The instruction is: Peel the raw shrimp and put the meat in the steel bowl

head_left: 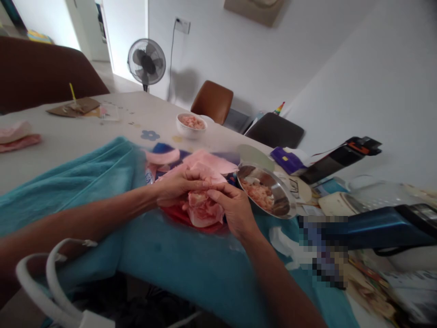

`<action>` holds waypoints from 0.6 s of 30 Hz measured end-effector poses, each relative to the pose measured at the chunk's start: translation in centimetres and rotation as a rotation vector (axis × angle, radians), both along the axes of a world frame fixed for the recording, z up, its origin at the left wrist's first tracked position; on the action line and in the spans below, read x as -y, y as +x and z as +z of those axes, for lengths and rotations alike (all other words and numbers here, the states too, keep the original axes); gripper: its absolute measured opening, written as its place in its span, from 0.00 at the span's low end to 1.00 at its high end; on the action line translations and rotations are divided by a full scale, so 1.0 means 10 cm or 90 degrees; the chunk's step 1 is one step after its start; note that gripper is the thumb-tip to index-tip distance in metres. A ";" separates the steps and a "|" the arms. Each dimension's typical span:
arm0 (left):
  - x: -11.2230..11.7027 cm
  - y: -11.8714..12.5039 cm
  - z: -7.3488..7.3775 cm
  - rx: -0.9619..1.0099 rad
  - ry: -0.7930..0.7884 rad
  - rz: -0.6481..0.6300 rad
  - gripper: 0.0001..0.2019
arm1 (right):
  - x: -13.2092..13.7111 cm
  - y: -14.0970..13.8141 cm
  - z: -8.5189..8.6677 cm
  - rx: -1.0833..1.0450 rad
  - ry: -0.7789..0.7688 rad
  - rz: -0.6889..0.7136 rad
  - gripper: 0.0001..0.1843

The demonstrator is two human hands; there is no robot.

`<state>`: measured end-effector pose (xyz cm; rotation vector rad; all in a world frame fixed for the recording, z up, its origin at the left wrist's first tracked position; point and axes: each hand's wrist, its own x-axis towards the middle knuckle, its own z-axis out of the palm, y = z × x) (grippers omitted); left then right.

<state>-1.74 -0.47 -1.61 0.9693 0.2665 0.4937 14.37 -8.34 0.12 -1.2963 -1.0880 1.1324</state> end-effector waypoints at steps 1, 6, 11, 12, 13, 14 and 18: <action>0.00 0.00 0.01 0.004 -0.007 -0.006 0.09 | 0.00 0.00 0.00 -0.019 -0.008 0.009 0.05; 0.00 -0.02 0.04 0.001 -0.064 -0.035 0.10 | 0.00 -0.01 -0.01 -0.070 -0.045 0.036 0.05; -0.01 -0.03 0.04 0.007 -0.045 -0.085 0.08 | 0.02 -0.06 0.04 0.035 0.021 -0.009 0.05; -0.02 -0.03 0.04 0.008 -0.040 -0.085 0.08 | 0.03 -0.06 0.05 0.032 0.019 -0.014 0.05; -0.02 -0.03 0.04 0.008 -0.037 -0.084 0.07 | 0.03 -0.06 0.05 0.010 0.007 -0.013 0.05; -0.02 -0.03 0.03 0.005 -0.034 -0.085 0.07 | 0.03 -0.06 0.05 -0.026 -0.013 -0.009 0.05; -0.02 -0.03 0.03 -0.005 -0.035 -0.089 0.08 | 0.01 -0.04 0.04 -0.108 -0.066 0.021 0.04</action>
